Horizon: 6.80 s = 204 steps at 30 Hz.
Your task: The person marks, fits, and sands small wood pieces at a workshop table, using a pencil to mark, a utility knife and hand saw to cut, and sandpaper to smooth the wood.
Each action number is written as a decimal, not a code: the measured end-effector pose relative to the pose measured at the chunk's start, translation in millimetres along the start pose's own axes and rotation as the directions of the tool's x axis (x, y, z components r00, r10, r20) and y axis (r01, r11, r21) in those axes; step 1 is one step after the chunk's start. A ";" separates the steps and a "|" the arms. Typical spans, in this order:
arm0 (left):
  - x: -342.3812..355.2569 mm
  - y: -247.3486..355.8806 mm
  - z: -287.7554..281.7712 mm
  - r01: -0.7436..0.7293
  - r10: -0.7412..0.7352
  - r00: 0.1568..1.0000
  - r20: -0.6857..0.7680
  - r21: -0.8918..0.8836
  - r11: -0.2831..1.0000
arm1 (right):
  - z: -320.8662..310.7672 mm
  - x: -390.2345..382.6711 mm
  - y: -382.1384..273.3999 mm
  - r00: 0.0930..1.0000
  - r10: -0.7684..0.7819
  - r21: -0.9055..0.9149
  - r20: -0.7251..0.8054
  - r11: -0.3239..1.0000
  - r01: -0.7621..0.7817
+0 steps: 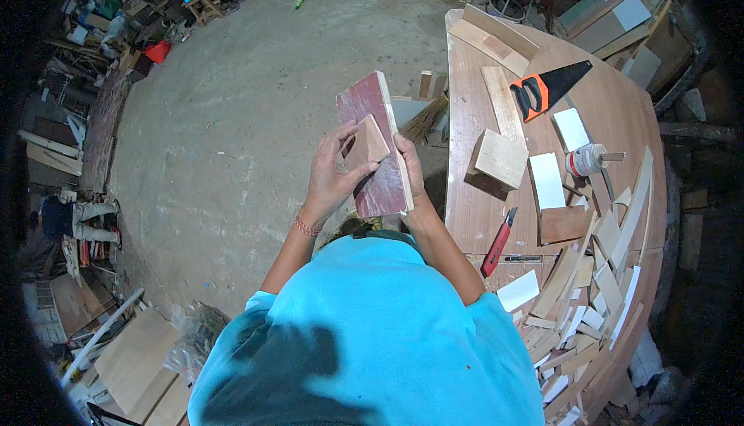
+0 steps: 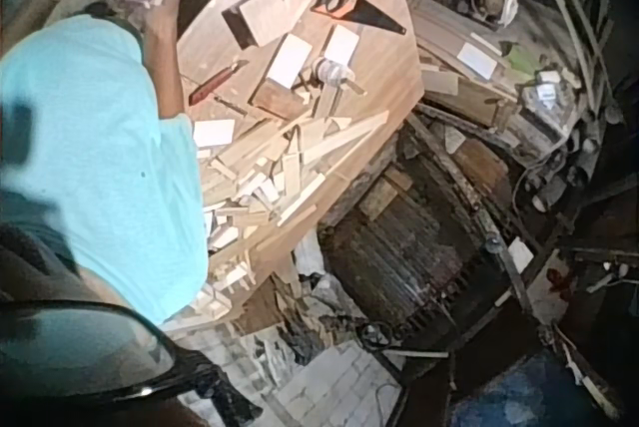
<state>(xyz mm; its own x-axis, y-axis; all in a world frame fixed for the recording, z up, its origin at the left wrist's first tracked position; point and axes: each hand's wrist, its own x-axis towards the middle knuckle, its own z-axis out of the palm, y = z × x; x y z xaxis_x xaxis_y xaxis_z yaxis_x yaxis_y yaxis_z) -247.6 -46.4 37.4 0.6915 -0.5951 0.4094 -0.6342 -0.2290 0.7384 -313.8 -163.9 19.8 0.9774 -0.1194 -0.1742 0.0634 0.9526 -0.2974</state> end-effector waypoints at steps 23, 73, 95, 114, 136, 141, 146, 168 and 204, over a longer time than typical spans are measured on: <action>6.1 -0.6 -14.8 0.468 -0.467 0.884 0.026 -0.069 0.881 | -14.7 3.6 2.4 0.999 0.003 -0.062 -0.047 0.998 -0.006; -17.4 -24.2 27.1 0.546 -0.498 0.822 0.277 -0.632 0.550 | -21.9 -7.3 -8.2 0.751 -0.618 -0.972 0.233 -0.146 0.182; -12.4 -47.8 42.3 0.523 -0.436 0.828 0.354 -0.769 0.369 | -20.1 -20.5 -9.9 0.765 -0.597 -0.970 0.241 -0.134 0.201; -15.5 -27.5 48.5 0.463 -0.380 0.882 0.278 -0.366 0.807 | -31.6 -4.0 -29.2 0.727 -0.656 -0.960 0.204 -0.278 0.019; -30.2 -42.6 67.5 0.515 -0.512 0.838 0.189 -0.587 0.625 | -48.5 24.2 -43.7 0.651 -0.723 -0.967 0.232 -0.242 0.075; -18.7 -30.8 54.0 0.488 -0.473 0.853 0.221 -0.657 0.574 | -42.2 10.1 -40.5 0.824 -0.559 -0.864 -0.092 0.456 0.213; -12.0 -13.0 50.4 0.471 -0.482 0.847 0.223 -0.734 0.489 | -40.8 -2.6 -35.1 0.877 -0.479 -0.763 -0.049 0.584 0.277; -13.4 -15.7 59.3 0.451 -0.477 0.849 0.229 -0.784 0.427 | -34.2 -12.8 -24.9 0.858 -0.513 -0.811 -0.001 0.502 0.300; -3.0 -22.0 50.3 0.514 -0.466 0.857 0.221 -0.448 0.732 | -14.2 -30.5 -13.8 0.755 -0.593 -0.921 0.280 -0.388 0.037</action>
<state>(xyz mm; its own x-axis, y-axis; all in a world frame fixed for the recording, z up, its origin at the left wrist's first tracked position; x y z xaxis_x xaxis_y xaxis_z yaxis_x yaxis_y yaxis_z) -253.1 -78.4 -7.0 0.8116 -0.5734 -0.1119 0.0459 -0.1284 0.9907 -347.3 -177.4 15.9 0.7565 -0.5769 0.3081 -0.1736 -0.6313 -0.7559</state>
